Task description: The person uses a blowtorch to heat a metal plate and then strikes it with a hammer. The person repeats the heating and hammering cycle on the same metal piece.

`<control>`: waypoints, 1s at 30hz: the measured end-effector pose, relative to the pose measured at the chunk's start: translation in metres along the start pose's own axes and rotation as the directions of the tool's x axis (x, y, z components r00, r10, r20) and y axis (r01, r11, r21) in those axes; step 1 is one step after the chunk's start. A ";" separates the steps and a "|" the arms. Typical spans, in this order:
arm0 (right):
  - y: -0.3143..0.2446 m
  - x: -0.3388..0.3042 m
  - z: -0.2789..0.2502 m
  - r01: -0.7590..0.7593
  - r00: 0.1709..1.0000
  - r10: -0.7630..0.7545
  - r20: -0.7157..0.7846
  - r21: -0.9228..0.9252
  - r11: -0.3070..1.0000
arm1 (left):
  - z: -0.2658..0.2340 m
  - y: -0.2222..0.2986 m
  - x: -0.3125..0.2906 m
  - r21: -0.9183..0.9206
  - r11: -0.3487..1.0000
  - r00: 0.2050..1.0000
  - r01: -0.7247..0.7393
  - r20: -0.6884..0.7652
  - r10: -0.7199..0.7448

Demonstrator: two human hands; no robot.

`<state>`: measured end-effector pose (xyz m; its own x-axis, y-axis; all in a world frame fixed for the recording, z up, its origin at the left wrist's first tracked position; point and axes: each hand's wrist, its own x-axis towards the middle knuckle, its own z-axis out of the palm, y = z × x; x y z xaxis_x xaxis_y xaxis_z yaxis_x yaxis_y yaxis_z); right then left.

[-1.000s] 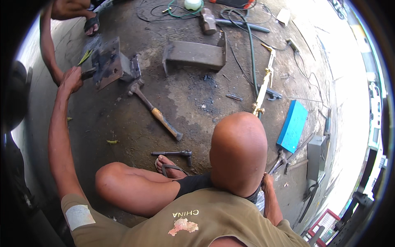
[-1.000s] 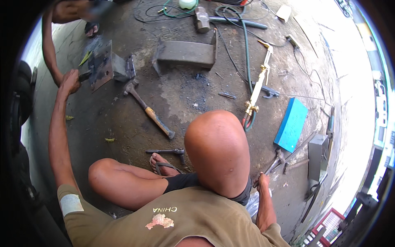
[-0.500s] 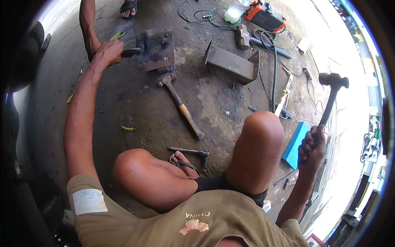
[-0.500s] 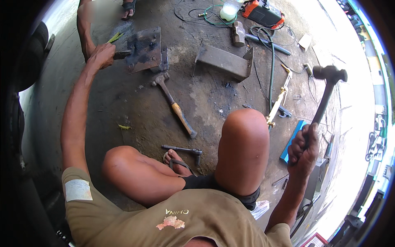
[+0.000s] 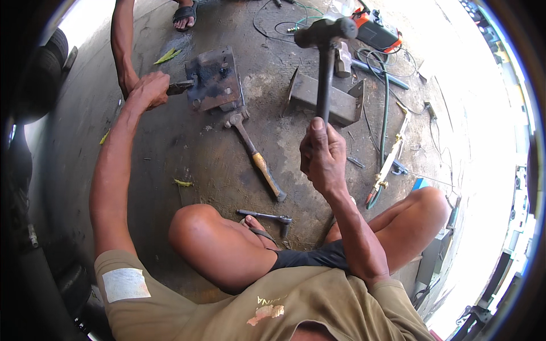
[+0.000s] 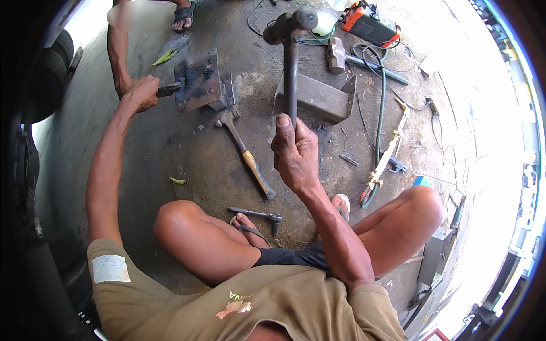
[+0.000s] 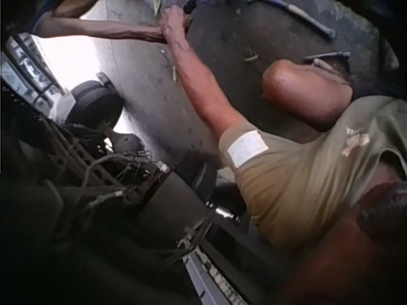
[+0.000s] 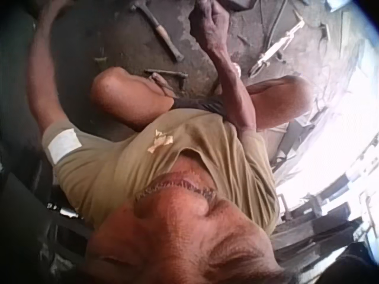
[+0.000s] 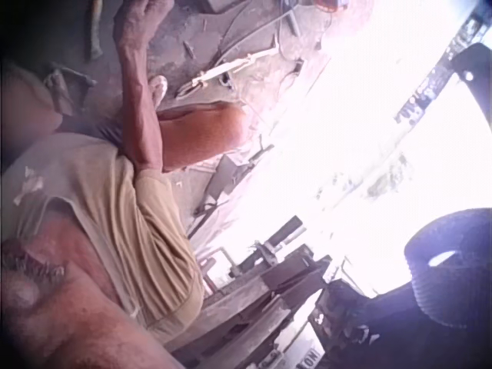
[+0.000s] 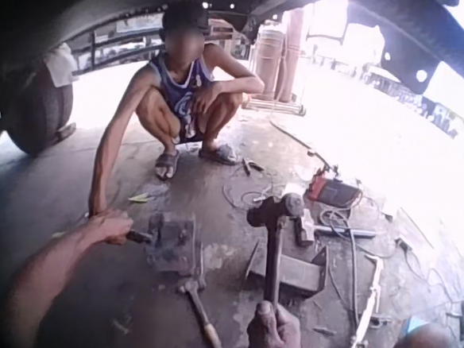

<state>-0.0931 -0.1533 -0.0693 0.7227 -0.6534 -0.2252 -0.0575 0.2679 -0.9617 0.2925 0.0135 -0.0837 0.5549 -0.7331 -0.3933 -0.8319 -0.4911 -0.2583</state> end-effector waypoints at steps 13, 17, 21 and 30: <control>0.030 0.026 0.042 0.194 0.978 -0.193 0.080 -0.007 0.981 | 0.042 -0.077 -0.049 0.015 0.983 0.982 0.181 0.048 -0.181; 0.094 0.017 0.034 -0.138 0.983 0.164 0.077 -0.269 0.953 | 0.040 -0.070 -0.043 0.014 0.985 0.985 0.170 0.041 -0.171; 0.150 -0.007 0.024 -0.451 0.869 0.491 0.051 -0.325 0.831 | 0.036 -0.078 -0.042 0.041 0.991 0.982 0.128 0.134 -0.132; 0.181 -0.009 0.001 -0.667 0.719 0.695 0.037 0.319 0.673 | 0.048 -0.076 -0.056 0.007 0.970 0.970 0.242 0.026 -0.242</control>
<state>-0.1088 -0.0982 -0.2407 0.5049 -0.2572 -0.8240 -0.3012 0.8421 -0.4474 0.3246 0.1144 -0.0843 0.7396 -0.5798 -0.3418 -0.6728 -0.6507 -0.3520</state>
